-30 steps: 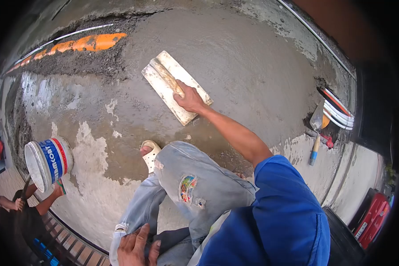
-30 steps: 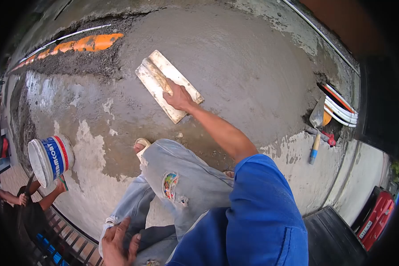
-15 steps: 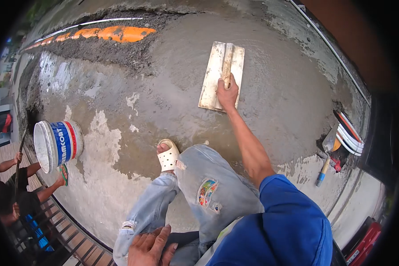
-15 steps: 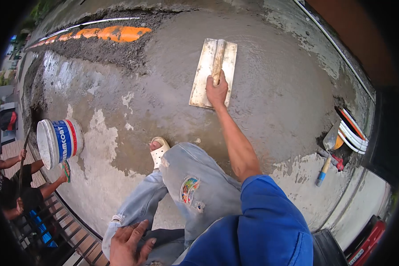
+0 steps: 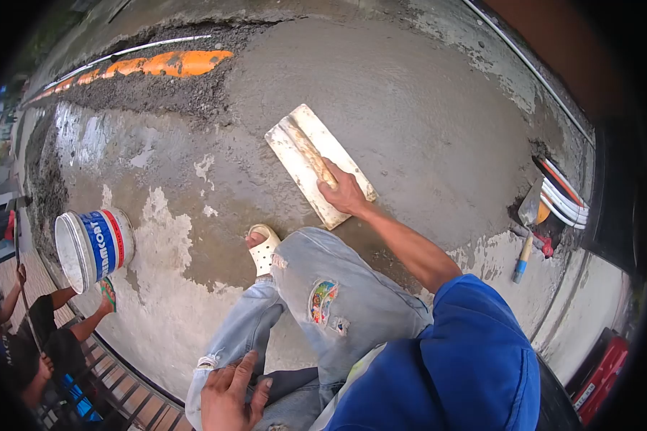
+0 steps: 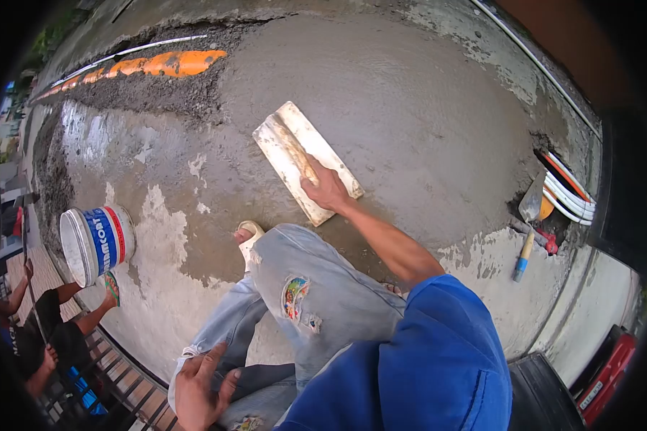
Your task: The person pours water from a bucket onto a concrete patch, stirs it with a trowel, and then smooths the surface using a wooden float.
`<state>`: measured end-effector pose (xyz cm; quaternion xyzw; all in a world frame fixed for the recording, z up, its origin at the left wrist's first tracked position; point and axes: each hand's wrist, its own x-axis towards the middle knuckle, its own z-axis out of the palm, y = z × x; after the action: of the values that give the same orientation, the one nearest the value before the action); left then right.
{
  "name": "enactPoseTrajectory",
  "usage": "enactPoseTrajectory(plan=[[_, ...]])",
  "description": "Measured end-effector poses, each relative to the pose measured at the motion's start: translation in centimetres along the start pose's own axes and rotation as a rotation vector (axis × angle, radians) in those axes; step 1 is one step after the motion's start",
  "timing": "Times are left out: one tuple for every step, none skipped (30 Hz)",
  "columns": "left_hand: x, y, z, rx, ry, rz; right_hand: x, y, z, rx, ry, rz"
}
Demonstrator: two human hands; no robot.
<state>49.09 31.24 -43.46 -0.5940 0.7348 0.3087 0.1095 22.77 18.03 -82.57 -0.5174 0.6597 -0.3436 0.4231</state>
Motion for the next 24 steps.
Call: enactPoseTrajectory(plan=[[-0.2,-0.3,0.3,-0.018,-0.039,-0.004,-1.9,0.0,-2.2,0.056,0.083,0.008],[-0.4,-0.6,0.4,-0.034,-0.076,-0.008,-3.2,1.8,-2.8,0.032,0.255,-0.035],[-0.5,-0.6,0.3,-0.042,-0.065,-0.034,-4.3,1.9,-4.1,0.121,0.352,0.004],[-0.3,-0.4,0.1,-0.05,-0.058,-0.026,-4.8,1.9,-5.1,0.217,0.398,0.099],[-0.2,-0.3,-0.1,-0.059,-0.052,-0.013,-4.8,1.8,-5.5,0.309,0.448,0.198],[-0.2,-0.4,-0.2,-0.069,-0.047,-0.025,-4.2,2.6,-4.9,0.304,0.432,0.194],[-0.1,-0.5,-0.3,-0.071,-0.04,0.005,-3.2,3.9,-3.8,0.301,0.508,0.132],[-0.1,-0.6,-0.3,-0.069,-0.03,0.037,-1.9,4.8,-3.0,0.301,0.585,0.067],[0.0,-0.7,-0.4,-0.073,-0.027,0.031,-0.6,3.9,-1.7,0.307,0.602,0.053],[0.0,-0.7,-0.4,-0.077,-0.046,0.03,0.8,3.0,-0.1,0.322,0.599,0.082],[0.0,-0.7,-0.4,-0.079,-0.064,0.033,2.6,2.0,1.4,0.386,0.576,0.076],[0.1,-0.6,-0.4,-0.082,-0.07,0.036,4.5,1.0,3.7,0.3,0.625,0.02],[0.1,-0.5,-0.4,-0.082,-0.064,0.041,6.1,-1.4,5.4,0.388,0.582,0.03],[0.1,-0.4,-0.4,-0.081,-0.057,0.047,8.3,-2.2,8.1,0.397,0.547,-0.012],[0.0,-0.2,-0.3,-0.079,-0.06,0.057,10.0,-3.3,10.7,0.334,0.523,-0.056],[0.0,0.0,-0.3,-0.083,-0.065,0.049,10.6,-6.1,12.3,0.322,0.446,-0.011],[0.0,0.1,-0.2,-0.087,-0.07,0.043,11.7,-7.2,14.4,0.354,0.307,0.045],[0.0,0.1,0.0,-0.085,-0.075,0.056,12.1,-8.0,16.3,0.321,0.211,0.028],[-0.1,-0.1,0.1,-0.09,-0.066,0.048,12.1,-8.4,17.7,0.289,0.118,0.017],[-0.2,-0.2,0.2,-0.098,-0.057,0.038,11.5,-8.2,18.7,0.243,0.007,-0.002],[-0.3,-0.3,0.2,-0.101,-0.06,0.049,10.6,-8.3,18.9,0.194,-0.108,-0.029],[-0.3,-0.4,0.1,-0.103,-0.041,0.046,9.6,-7.9,18.6,0.173,-0.16,-0.077],[-0.4,-0.5,0.1,-0.106,-0.02,0.041,8.3,-7.7,17.8,0.152,-0.215,-0.126],[-0.4,-0.7,0.1,-0.111,-0.016,0.044,7.3,-7.7,16.2,0.155,-0.236,-0.119]])
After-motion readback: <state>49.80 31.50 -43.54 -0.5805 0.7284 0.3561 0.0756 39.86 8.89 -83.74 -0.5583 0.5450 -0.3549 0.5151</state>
